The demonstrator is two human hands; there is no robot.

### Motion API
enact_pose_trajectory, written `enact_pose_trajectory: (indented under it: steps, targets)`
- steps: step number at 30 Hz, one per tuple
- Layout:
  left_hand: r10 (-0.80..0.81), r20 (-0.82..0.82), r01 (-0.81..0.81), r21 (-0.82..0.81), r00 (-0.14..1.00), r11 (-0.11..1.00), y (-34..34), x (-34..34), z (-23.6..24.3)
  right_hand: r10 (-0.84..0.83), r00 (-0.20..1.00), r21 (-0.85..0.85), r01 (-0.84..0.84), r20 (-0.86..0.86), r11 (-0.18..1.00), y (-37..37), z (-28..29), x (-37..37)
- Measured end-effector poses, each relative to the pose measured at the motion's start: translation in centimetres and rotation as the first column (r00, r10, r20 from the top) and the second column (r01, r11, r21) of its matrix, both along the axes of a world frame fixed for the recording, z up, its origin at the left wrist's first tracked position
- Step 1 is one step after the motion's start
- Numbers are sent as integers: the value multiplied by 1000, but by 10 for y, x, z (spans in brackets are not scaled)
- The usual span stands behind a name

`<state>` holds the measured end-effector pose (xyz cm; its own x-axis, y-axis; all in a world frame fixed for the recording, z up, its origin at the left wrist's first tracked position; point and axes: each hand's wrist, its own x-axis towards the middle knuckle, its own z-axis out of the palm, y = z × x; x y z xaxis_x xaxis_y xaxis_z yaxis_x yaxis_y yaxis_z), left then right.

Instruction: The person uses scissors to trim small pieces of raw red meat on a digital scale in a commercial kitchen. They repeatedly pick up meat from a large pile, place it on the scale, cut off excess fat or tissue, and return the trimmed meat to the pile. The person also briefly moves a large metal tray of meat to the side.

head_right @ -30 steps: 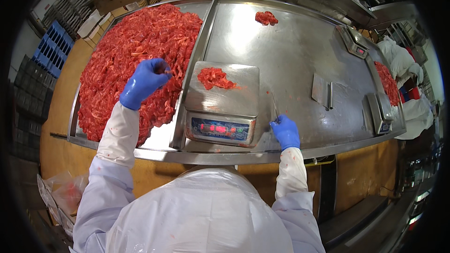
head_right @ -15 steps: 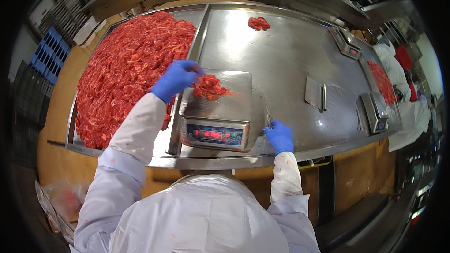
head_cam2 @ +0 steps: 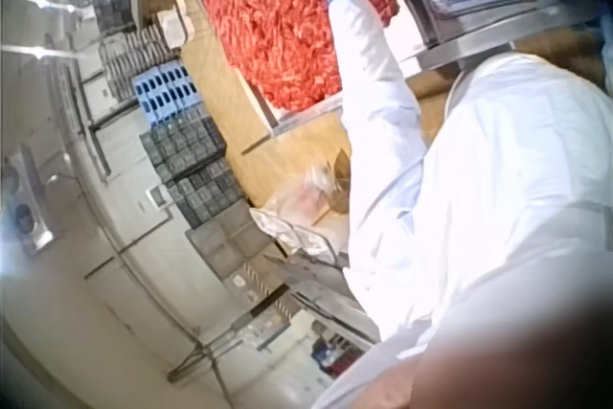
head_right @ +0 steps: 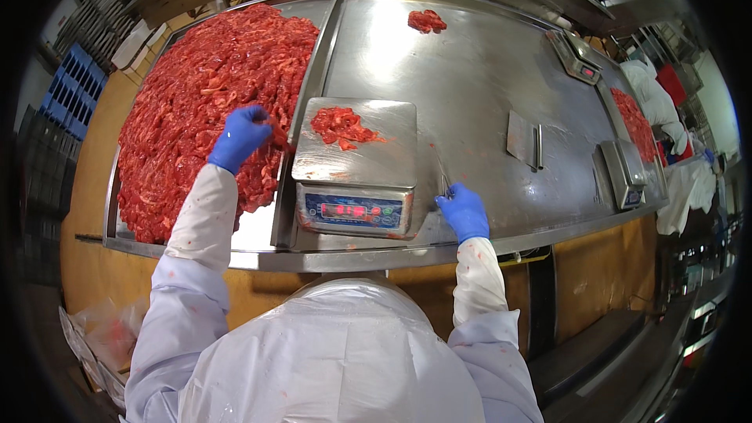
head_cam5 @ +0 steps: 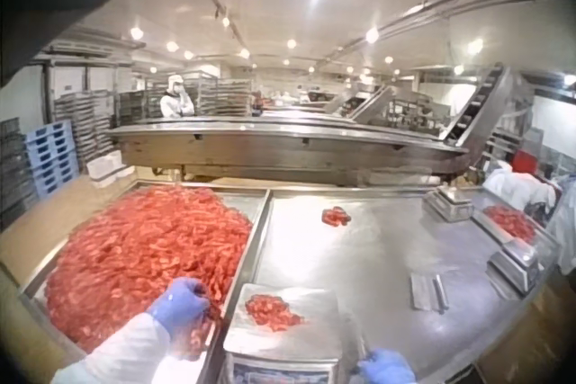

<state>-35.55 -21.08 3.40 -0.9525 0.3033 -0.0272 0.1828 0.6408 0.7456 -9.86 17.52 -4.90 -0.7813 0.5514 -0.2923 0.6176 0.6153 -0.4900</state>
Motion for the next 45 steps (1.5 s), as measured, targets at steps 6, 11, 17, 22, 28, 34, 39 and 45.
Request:
enact_pose_trajectory:
  steps: [6,11,17,22,28,34,39,45]
  targets:
    - [-174,-122,209,420,977,883,30,36,123,-19,1000,38,19,1,999,-3,1,-4]
    - [-459,-34,322,760,888,565,78,61,132,-14,999,54,12,52,998,-6,11,-6]
    - [-515,133,446,352,847,823,72,42,91,3,1000,88,-4,13,996,-12,9,0]
    - [-314,69,244,478,947,844,33,40,122,-18,997,-32,16,-71,999,6,-7,13]
    - [-99,11,96,147,995,985,-37,-9,13,-242,895,-570,-17,-376,822,-10,68,6]
    - [-473,-106,479,38,875,877,84,46,7,22,922,-817,-355,-388,454,-90,102,-59]
    - [-524,30,498,270,851,824,64,60,46,-70,828,-675,-401,-556,620,-99,117,-62]
    - [-154,-150,161,30,976,987,-13,20,-10,-117,859,-649,-281,-499,707,-72,113,-25]
